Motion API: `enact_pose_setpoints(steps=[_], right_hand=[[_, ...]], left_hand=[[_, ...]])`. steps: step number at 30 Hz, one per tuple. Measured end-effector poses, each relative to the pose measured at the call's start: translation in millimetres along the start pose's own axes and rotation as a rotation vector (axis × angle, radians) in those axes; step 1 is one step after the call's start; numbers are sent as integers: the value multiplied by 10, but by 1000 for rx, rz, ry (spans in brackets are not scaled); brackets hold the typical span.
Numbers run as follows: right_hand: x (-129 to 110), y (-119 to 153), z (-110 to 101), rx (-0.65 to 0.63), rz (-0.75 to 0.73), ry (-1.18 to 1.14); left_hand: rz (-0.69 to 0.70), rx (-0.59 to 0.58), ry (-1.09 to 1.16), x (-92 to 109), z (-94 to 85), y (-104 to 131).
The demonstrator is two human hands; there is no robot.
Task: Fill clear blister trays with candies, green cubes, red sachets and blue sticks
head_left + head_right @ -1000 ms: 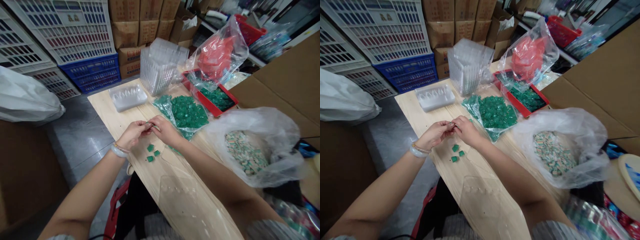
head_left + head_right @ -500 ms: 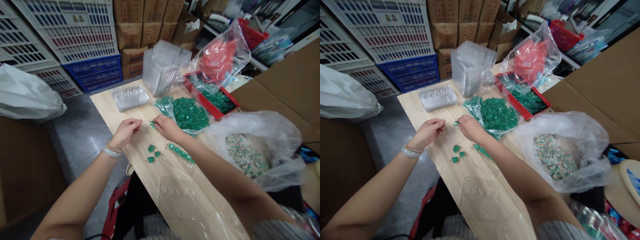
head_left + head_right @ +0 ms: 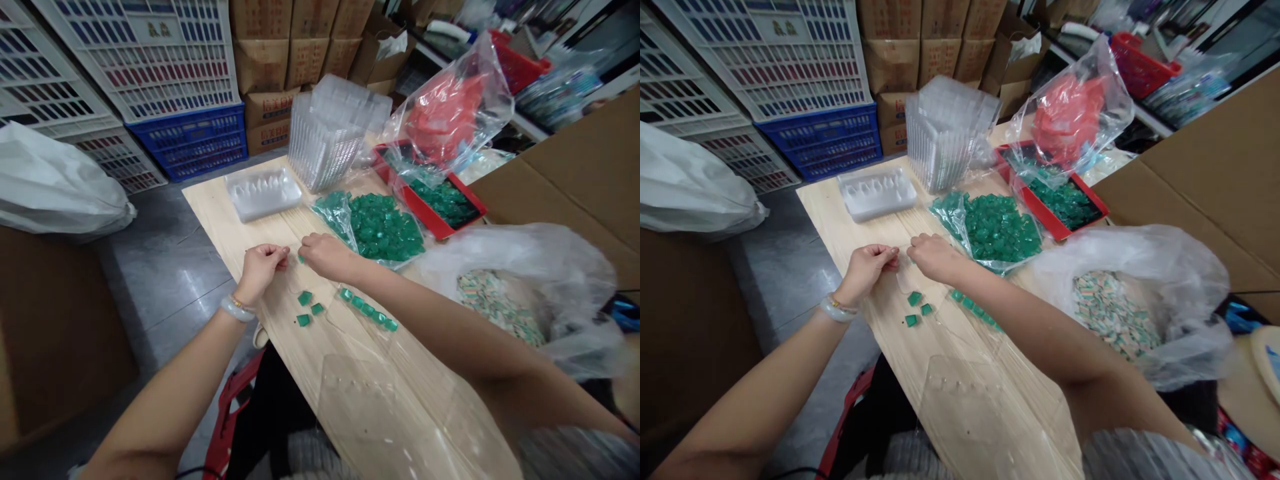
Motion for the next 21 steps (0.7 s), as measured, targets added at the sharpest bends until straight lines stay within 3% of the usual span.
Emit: enact_pose_setpoints(steps=[8,14,17,19,21], right_hand=[[142,155,80,160,149,-126],[-29,97,56,168,95,10],[-22,98,66,185,139,-11],[42,164,62,248,179,-115],[150,300,-15,406,220,-271]], left_hand=[[58,45,-199,73,38,36],[89,62,-230,73,58,14],[88,79,-247,60,28,7],[66,75,-220,67,3,32],[43,53,-133,118,18,90]])
Point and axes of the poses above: each hand's wrist, its own y-axis away from the middle knuckle, its own z-axis out of the palm, x = y × z, the point moved 9 cm from there along -y, towards the middle knuckle, and after that the axes turned 10 degrees about -z, right-handed, at the moved point
